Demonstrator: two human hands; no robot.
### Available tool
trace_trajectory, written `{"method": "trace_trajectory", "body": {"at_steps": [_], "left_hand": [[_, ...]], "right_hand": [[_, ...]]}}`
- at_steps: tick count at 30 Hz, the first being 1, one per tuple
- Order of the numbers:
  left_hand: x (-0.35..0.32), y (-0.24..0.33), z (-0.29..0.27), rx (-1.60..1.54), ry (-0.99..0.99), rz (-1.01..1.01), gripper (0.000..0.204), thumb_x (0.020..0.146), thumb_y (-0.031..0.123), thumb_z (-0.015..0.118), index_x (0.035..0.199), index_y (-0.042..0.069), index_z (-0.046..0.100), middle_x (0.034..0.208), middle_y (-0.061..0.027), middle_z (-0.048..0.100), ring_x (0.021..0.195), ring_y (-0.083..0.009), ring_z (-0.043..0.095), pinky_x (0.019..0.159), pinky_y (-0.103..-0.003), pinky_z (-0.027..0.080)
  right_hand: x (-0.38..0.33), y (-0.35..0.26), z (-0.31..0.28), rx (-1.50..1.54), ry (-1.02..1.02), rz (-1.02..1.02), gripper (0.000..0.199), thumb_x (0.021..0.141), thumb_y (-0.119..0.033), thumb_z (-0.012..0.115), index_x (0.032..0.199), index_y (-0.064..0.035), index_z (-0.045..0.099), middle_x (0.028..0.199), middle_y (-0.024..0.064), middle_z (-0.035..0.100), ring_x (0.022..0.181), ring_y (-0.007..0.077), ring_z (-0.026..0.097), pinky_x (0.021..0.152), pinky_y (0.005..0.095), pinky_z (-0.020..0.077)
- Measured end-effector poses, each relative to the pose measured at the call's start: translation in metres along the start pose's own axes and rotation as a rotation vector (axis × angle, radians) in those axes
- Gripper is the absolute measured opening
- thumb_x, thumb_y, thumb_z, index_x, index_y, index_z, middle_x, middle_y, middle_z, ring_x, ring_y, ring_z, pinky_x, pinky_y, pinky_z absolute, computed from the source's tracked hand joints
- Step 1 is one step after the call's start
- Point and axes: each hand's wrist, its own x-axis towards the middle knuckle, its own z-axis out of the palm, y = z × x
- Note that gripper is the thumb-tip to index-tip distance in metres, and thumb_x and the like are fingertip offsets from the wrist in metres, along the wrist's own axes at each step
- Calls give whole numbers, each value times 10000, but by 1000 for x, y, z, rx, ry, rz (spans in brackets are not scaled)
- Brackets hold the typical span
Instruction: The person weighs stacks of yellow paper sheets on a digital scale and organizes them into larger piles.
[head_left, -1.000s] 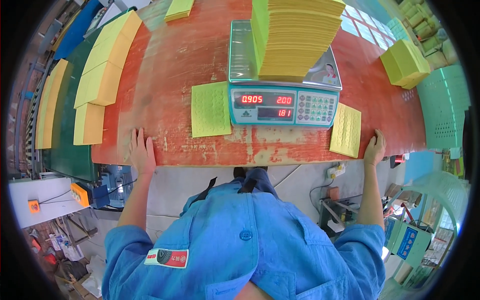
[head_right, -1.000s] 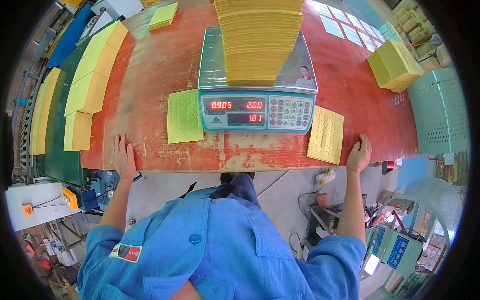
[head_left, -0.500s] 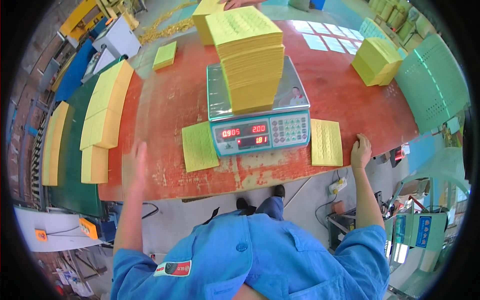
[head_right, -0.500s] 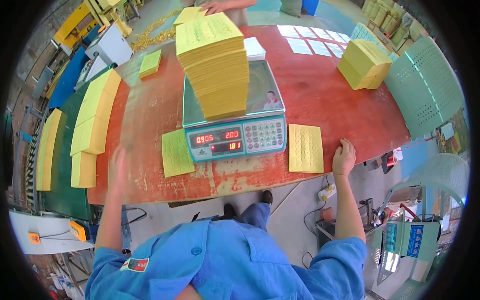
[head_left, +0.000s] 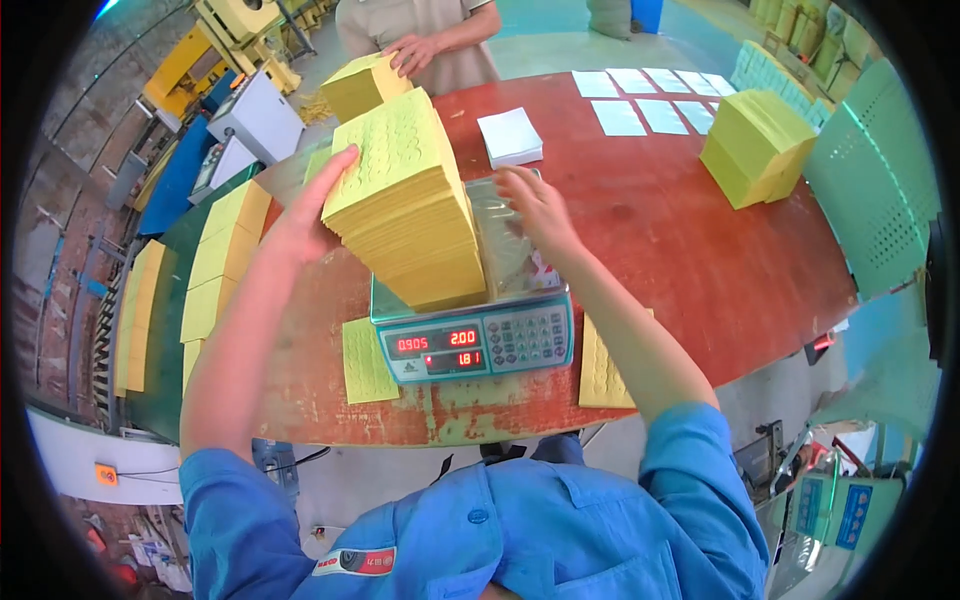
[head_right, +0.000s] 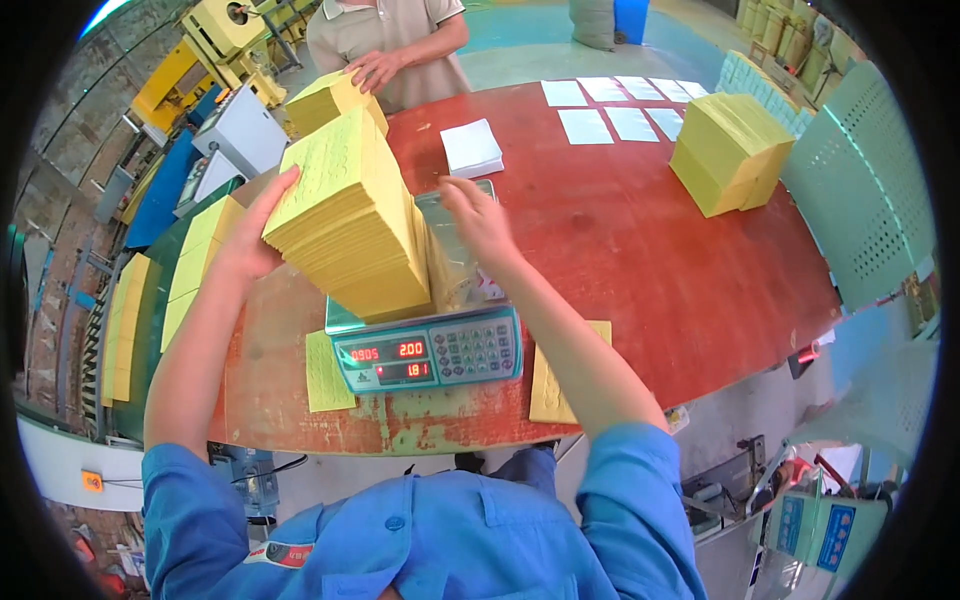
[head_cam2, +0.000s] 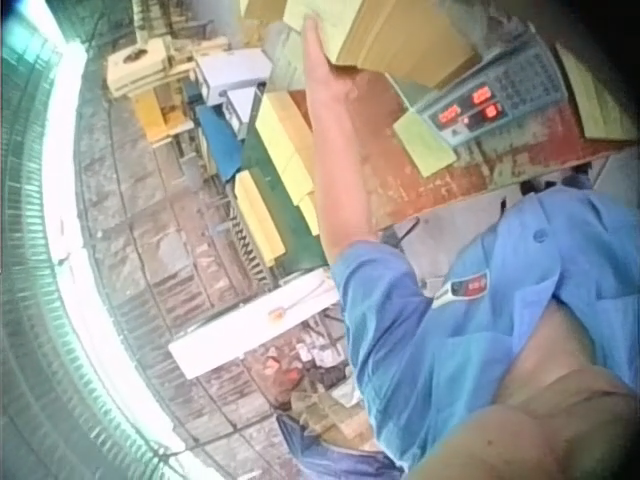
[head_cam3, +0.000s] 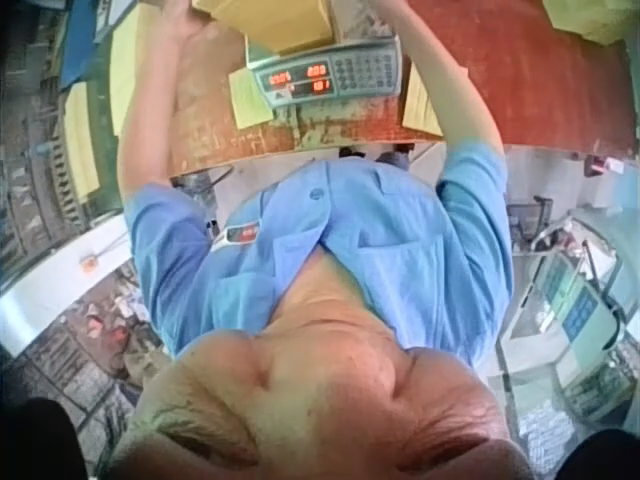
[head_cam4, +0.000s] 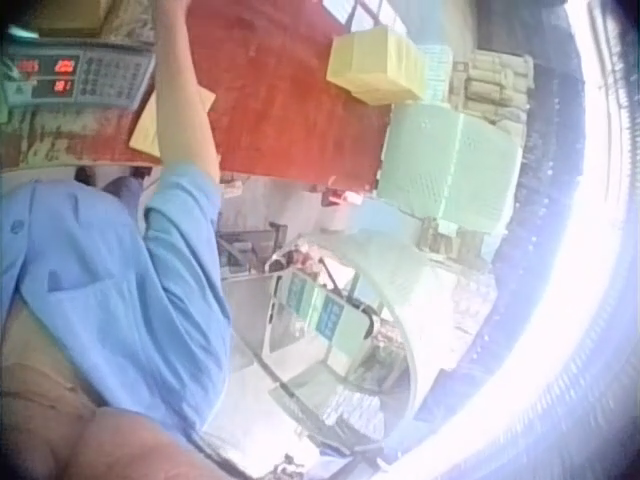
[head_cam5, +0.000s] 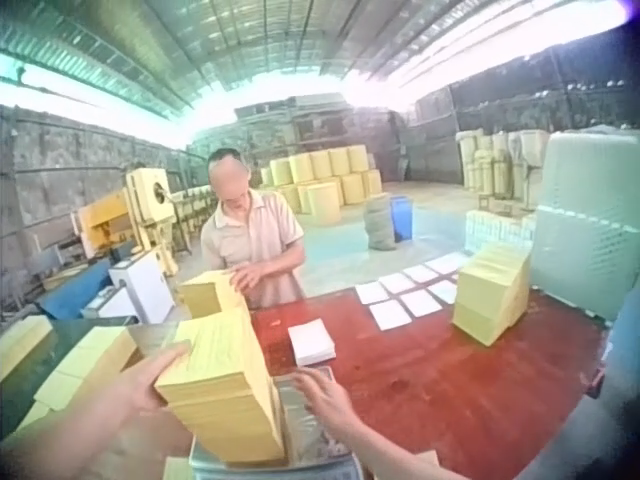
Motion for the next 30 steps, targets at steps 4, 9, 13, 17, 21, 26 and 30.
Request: {"method": "trace_trajectory", "body": {"at_steps": [4, 9, 13, 17, 21, 26, 30], "left_hand": [[20, -5, 46, -80, -3, -144, 559, 887, 487, 680, 1327, 153, 593, 1274, -33, 635, 1145, -180, 603, 946, -385, 487], [11, -31, 12, -239, -56, -103, 515, 969, 489, 552, 1337, 131, 591, 1268, -22, 648, 1139, -166, 620, 930, -365, 520], [23, -27, 72, -206, -100, -130, 510, 976, 498, 535, 1330, 136, 596, 1240, -18, 662, 1112, -150, 629, 917, -359, 520], [43, -17, 113, -87, -164, -127, 530, 960, 518, 556, 1331, 141, 594, 1237, -11, 662, 1105, -149, 627, 913, -341, 509], [50, -17, 174, -102, -300, -158, 534, 937, 499, 606, 1354, 167, 577, 1269, -25, 649, 1138, -162, 613, 981, -364, 476], [76, -38, 264, -107, -400, -175, 566, 916, 566, 592, 1334, 184, 576, 1257, -31, 649, 1118, -185, 619, 927, -464, 504], [105, -74, 333, -149, -503, -252, 649, 912, 572, 585, 1426, 191, 472, 1367, -74, 565, 1245, -336, 535, 967, -666, 431]], "right_hand": [[80, 58, 2, 38, -92, -8, 520, 1026, -434, 438, 1247, -4, 630, 1221, 200, 664, 1140, 287, 622, 975, 367, 453], [51, 24, 26, -218, -188, -16, 536, 1038, -442, 401, 1171, 24, 631, 1150, 229, 672, 1114, 330, 619, 949, 379, 449], [18, 12, -56, -366, 160, -116, 510, 1030, -426, 411, 1102, 20, 648, 1069, 202, 685, 1023, 307, 642, 915, 381, 461], [-29, 30, -105, -229, 146, 251, 506, 1031, -435, 420, 1134, 5, 647, 1064, 141, 696, 957, 258, 657, 873, 388, 489], [-49, 16, -130, 426, 62, 620, 515, 1031, -468, 430, 1218, -28, 622, 1077, 106, 690, 944, 219, 654, 825, 370, 512], [-42, 5, -242, 255, 150, 673, 469, 1020, -481, 446, 1120, -88, 681, 916, 41, 702, 734, 149, 666, 591, 309, 528], [-28, 11, -321, 178, 304, 654, 468, 1008, -468, 485, 1166, -66, 662, 1014, 68, 699, 841, 172, 676, 692, 352, 558]]}}
